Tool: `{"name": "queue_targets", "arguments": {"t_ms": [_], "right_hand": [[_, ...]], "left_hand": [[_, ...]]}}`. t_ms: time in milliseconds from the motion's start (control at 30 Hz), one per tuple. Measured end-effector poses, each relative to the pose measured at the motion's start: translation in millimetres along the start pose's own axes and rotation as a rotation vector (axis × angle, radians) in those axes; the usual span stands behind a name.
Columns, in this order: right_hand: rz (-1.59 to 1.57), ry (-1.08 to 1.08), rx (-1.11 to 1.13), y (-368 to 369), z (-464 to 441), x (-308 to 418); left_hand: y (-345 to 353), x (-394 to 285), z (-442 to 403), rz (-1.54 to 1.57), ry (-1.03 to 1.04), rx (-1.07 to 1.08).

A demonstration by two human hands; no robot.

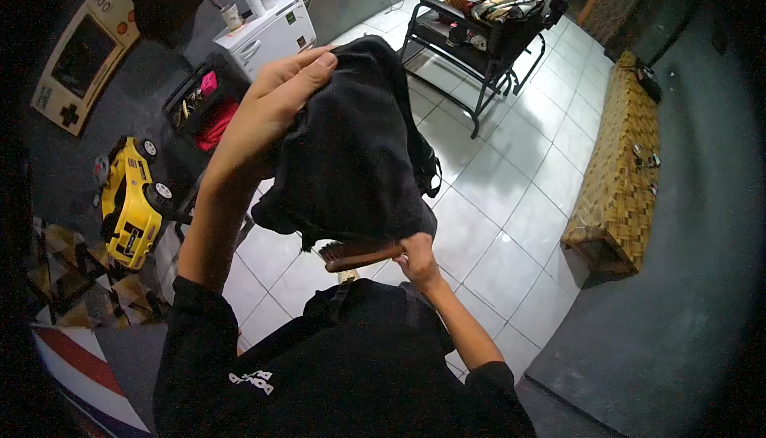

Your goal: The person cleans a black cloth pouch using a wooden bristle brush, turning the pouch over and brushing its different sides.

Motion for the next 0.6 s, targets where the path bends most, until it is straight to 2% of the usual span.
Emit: {"name": "queue_targets", "arguments": {"t_ms": [67, 167, 233, 300, 333, 367, 467, 567, 600], "right_hand": [[-0.051, 0.02, -0.381, -43, -45, 26], [-0.255, 0.222, -0.508, -53, -70, 35], [-0.242, 0.163, -0.423, -40, -75, 42], [-0.07, 0.013, -0.225, 3, -49, 32], [0.004, 0.013, -0.021, 22, -40, 28], [-0.011, 0.014, 0.042, 56, -9, 10], [0.384, 0.411, 0.904, 129, 96, -58], [0.377, 0.302, 0.873, 109, 118, -64], [0.273, 0.272, 0.711, 99, 104, -57]], "left_hand": [[6, 3, -1, -0.015, -0.02, 0.011], [18, 1, 0, -0.049, -0.02, -0.003], [24, -8, 3, -0.065, 0.038, -0.048], [31, -17, 4, -0.058, 0.138, -0.108], [33, -22, 6, -0.062, 0.16, -0.112], [35, -27, 9, -0.067, 0.18, -0.117], [31, -33, 15, -0.044, 0.168, -0.139], [21, -31, 14, -0.053, 0.135, -0.146], [17, -28, 14, -0.075, 0.103, -0.146]]}}
Point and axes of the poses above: each hand's wrist, its own z-axis away from the middle knuckle, its own y-axis out of the palm, x = y × z, the point moved 7 cm from there along -z, towards the middle knuckle, and after that the axes turned 9 degrees about z, right-handed, at the moved point
